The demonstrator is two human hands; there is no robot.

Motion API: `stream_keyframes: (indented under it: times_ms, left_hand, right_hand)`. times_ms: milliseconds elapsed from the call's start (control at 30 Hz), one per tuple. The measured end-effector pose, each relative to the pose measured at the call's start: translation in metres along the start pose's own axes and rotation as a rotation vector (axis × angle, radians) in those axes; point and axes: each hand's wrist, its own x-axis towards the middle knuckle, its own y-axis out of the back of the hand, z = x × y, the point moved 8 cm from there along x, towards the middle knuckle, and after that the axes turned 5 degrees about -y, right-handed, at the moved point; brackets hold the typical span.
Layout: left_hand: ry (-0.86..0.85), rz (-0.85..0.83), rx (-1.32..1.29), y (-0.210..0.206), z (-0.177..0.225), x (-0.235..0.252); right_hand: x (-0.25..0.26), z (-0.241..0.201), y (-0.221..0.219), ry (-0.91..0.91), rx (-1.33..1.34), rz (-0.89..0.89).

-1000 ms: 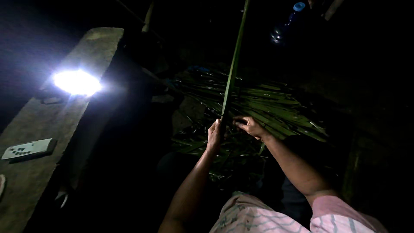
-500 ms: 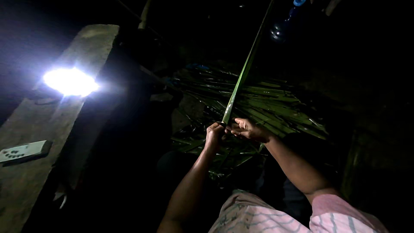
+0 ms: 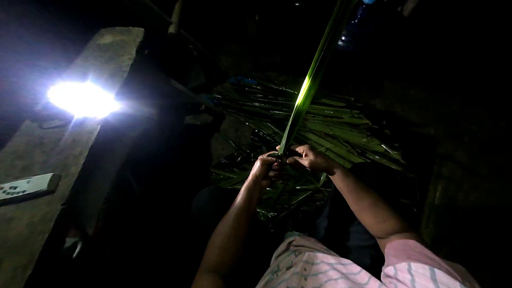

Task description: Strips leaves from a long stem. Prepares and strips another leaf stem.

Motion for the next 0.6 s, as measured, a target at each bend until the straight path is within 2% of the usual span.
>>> stream_keyframes:
  times_ms: [233, 467, 533, 600]
  left_hand:
    - [-0.078, 0.076, 0.043, -0.003, 0.005, -0.001]
    - [-0.175, 0.126, 0.167, -0.003, 0.009, 0.001]
    - [-0.209, 0.148, 0.197, -0.003, 0.011, 0.001]
    - [-0.237, 0.157, 0.215, -0.002, 0.012, 0.002]
  right_hand:
    - [0.003, -0.003, 0.001, 0.094, 0.028, 0.075]
    - [0.008, 0.001, 0.004, 0.205, 0.036, 0.227]
    - [0.008, 0.002, 0.004, 0.19, 0.041, 0.261]
    - [0.008, 0.007, 0.004, 0.053, 0.106, 0.285]
